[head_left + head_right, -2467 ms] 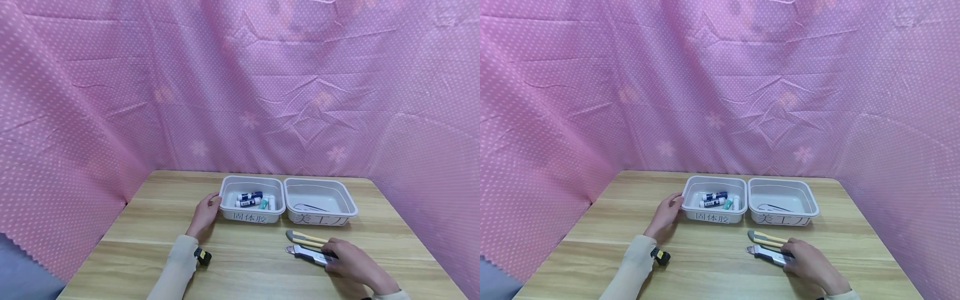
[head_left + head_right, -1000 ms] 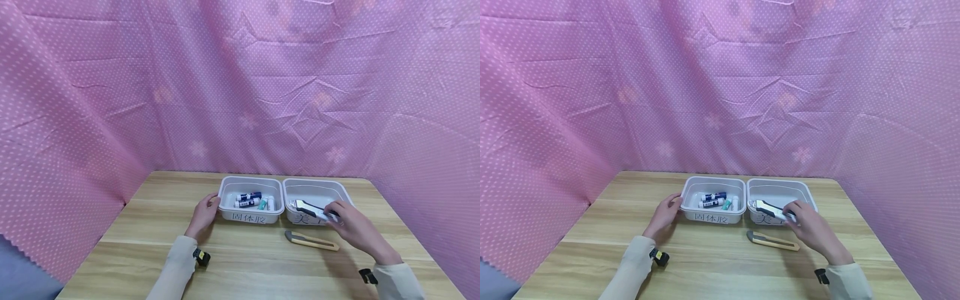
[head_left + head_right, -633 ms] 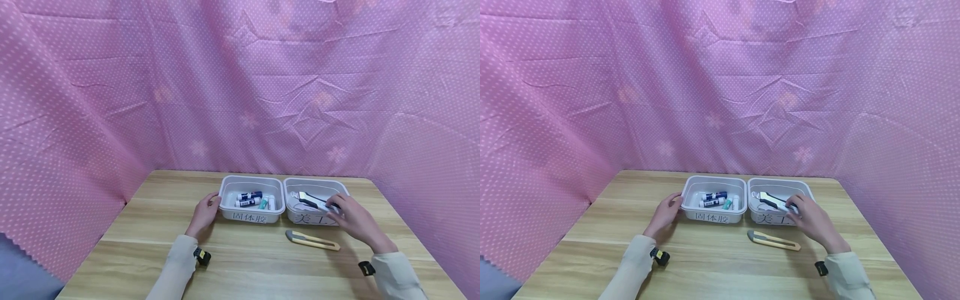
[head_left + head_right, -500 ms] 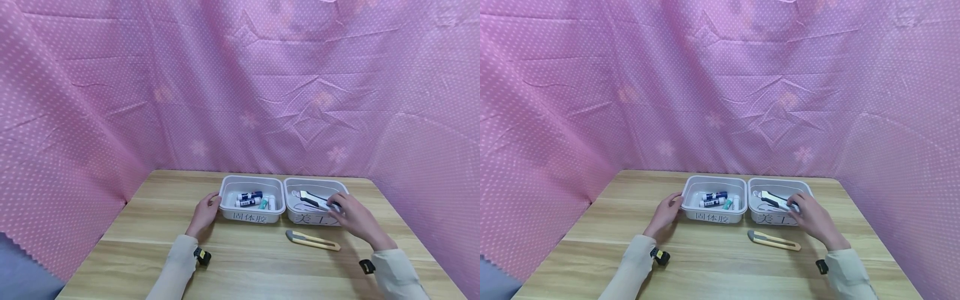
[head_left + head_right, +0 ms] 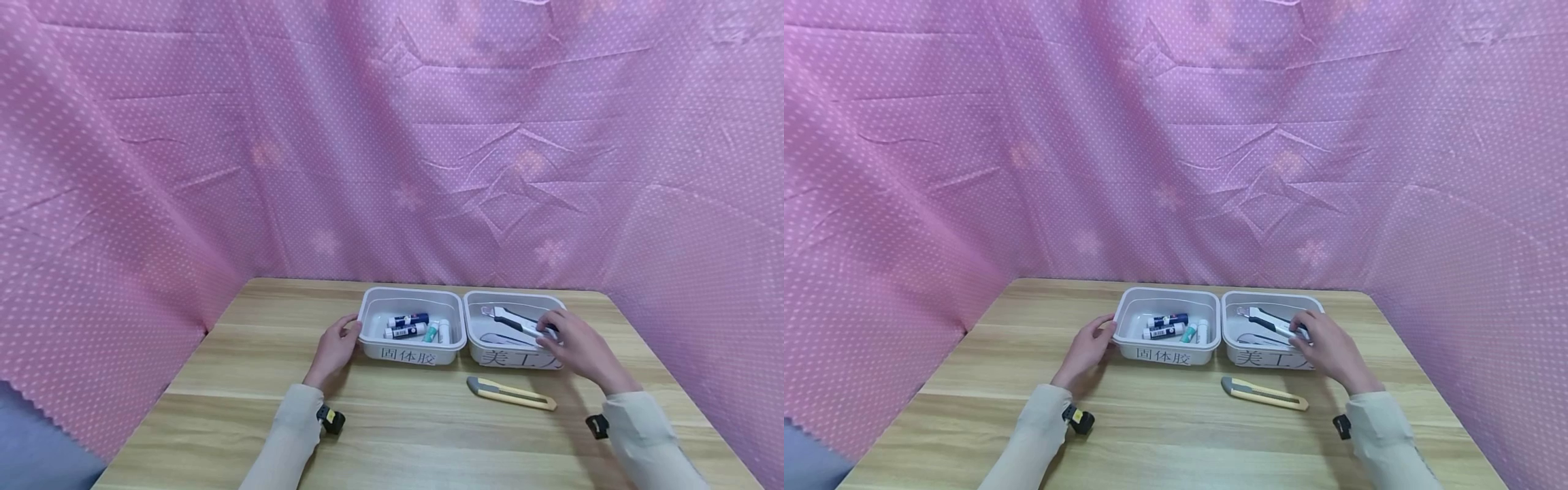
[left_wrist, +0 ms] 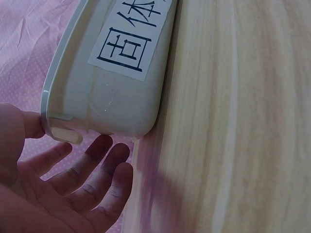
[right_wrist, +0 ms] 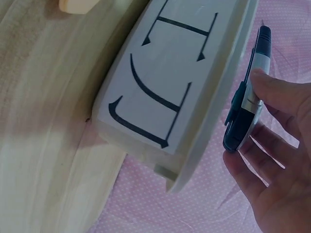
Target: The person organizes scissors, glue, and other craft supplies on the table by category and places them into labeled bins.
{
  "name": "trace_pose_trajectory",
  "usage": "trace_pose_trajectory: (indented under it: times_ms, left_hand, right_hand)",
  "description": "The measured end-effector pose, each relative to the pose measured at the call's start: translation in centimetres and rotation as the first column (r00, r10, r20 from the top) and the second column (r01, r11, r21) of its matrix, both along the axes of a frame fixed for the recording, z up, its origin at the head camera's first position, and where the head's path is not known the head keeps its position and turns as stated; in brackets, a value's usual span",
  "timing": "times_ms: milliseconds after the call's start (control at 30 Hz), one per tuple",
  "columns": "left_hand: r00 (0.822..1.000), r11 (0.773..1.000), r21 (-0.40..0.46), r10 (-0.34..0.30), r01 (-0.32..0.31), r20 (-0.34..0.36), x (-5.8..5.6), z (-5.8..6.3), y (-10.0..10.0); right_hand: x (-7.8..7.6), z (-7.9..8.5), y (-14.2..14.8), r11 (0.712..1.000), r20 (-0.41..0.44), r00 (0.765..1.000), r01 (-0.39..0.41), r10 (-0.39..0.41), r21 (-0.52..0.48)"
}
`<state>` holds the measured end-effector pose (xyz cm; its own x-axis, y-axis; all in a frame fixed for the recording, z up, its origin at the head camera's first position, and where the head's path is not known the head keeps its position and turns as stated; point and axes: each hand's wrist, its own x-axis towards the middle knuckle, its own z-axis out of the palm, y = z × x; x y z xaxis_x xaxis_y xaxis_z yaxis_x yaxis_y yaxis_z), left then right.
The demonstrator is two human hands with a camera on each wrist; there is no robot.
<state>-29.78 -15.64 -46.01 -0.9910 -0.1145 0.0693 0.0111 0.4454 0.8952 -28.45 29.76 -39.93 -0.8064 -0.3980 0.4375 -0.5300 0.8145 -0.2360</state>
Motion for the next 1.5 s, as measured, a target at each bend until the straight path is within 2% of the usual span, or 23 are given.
trace_pose_trajectory:
  times_ms: [433,700,933,1133,1500]
  left_hand:
    - [1.0,1.0,0.025,-0.007,0.007,0.002,-0.1,-0.1,0.0]
    - [1.0,1.0,0.026,-0.008,0.008,0.003,0.1,0.0,0.0]
    - [1.0,1.0,0.008,-0.009,0.009,0.001,0.1,0.1,0.0]
    - [1.0,1.0,0.02,-0.006,0.006,-0.004,0.2,0.0,-0.1]
    - [1.0,1.0,0.026,0.0,0.0,-0.004,0.1,-0.1,-0.1]
  right_hand:
    - [-1.3,-0.5,0.3,0.998,0.071,0.995,0.065,-0.066,0.02]
    - [-2.1,-0.7,0.3,0.997,0.116,0.991,0.068,-0.073,0.048]
    - [-2.5,-1.2,0.6,0.996,0.112,0.991,0.065,-0.071,0.055]
    - [-2.7,-1.4,0.4,0.997,0.12,0.99,0.069,-0.074,0.047]
    - [-2.6,-1.3,-0.1,0.994,0.185,0.976,0.111,-0.113,0.02]
